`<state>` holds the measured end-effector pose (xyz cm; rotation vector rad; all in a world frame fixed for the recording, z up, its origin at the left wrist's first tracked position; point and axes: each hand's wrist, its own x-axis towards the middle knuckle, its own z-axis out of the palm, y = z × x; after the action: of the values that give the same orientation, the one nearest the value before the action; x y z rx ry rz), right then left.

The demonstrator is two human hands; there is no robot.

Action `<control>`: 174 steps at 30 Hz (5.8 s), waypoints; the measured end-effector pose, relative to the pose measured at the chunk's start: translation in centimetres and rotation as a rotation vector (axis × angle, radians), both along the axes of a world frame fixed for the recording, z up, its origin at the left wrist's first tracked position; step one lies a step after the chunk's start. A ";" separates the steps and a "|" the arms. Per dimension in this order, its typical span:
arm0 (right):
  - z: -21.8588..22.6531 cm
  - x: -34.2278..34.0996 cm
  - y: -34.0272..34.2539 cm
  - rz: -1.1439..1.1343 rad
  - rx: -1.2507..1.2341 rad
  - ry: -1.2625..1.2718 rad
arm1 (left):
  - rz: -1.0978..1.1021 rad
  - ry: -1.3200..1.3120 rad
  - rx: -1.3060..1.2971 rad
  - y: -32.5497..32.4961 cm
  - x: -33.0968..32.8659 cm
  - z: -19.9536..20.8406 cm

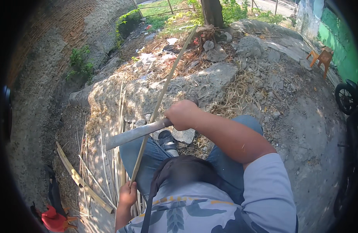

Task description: The person scrapes and shaves a bamboo strip using a machete.

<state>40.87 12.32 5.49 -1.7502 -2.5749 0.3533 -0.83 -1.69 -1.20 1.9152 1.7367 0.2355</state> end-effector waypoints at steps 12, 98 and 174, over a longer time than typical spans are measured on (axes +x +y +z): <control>0.6 6.4 2.0 -0.426 -0.031 0.139 | -0.007 -0.003 0.051 0.0 0.4 0.4; -0.6 9.1 4.1 -0.511 0.170 0.197 | -0.016 -0.063 0.014 1.1 1.2 0.8; 1.3 12.6 2.8 -0.814 0.227 0.265 | -0.063 -0.171 -0.115 1.5 -0.4 0.6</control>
<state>53.44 15.14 6.83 -2.2557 -1.4825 0.2266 -1.27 -0.18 -0.59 1.8084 1.5430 0.2626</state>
